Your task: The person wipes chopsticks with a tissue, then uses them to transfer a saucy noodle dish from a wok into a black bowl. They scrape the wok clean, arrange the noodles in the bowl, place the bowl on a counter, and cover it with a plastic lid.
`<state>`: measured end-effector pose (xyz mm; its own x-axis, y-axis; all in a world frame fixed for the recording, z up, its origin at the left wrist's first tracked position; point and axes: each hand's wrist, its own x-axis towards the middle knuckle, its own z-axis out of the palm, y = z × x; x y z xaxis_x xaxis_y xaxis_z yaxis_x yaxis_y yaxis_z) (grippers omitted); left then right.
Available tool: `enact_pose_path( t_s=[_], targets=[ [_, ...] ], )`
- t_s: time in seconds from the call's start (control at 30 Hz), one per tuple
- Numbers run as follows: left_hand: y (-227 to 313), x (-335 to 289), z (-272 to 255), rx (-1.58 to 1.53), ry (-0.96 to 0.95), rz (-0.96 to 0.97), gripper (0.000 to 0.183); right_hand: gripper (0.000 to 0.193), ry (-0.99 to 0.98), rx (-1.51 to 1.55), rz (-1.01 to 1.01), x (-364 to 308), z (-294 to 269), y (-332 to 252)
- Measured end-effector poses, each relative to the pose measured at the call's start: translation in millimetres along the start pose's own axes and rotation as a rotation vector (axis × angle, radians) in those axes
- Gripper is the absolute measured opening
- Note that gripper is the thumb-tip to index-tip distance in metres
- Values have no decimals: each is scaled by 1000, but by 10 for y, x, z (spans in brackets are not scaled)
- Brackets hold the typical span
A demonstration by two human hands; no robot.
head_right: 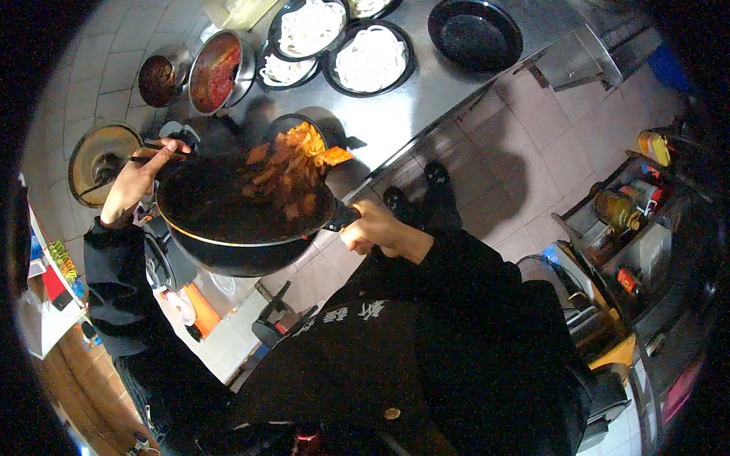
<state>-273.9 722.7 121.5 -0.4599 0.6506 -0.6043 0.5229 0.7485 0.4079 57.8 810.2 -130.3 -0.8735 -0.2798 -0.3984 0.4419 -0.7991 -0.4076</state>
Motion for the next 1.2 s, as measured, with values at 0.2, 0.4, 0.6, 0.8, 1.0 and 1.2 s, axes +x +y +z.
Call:
enact_pose_path(
  t_s=[0.2,0.4,0.6,0.8,1.0,1.2],
  targets=[
    [285,99,-66,66,-46,-44,38,8,-93,168,-61,108,-23,212],
    [752,353,-128,137,-122,8,39,10,-248,222,-98,259,129,424],
    [1250,584,-191,400,-180,18,40,6,-200,432,-108,331,440,604],
    [1551,693,-179,413,-226,33,45,14,-283,470,-224,376,454,609],
    [1701,775,-154,441,-234,-45,47,13,-275,469,-197,370,493,572],
    [1748,759,-144,439,-235,-22,53,13,-250,482,-183,359,468,559]
  ],
)
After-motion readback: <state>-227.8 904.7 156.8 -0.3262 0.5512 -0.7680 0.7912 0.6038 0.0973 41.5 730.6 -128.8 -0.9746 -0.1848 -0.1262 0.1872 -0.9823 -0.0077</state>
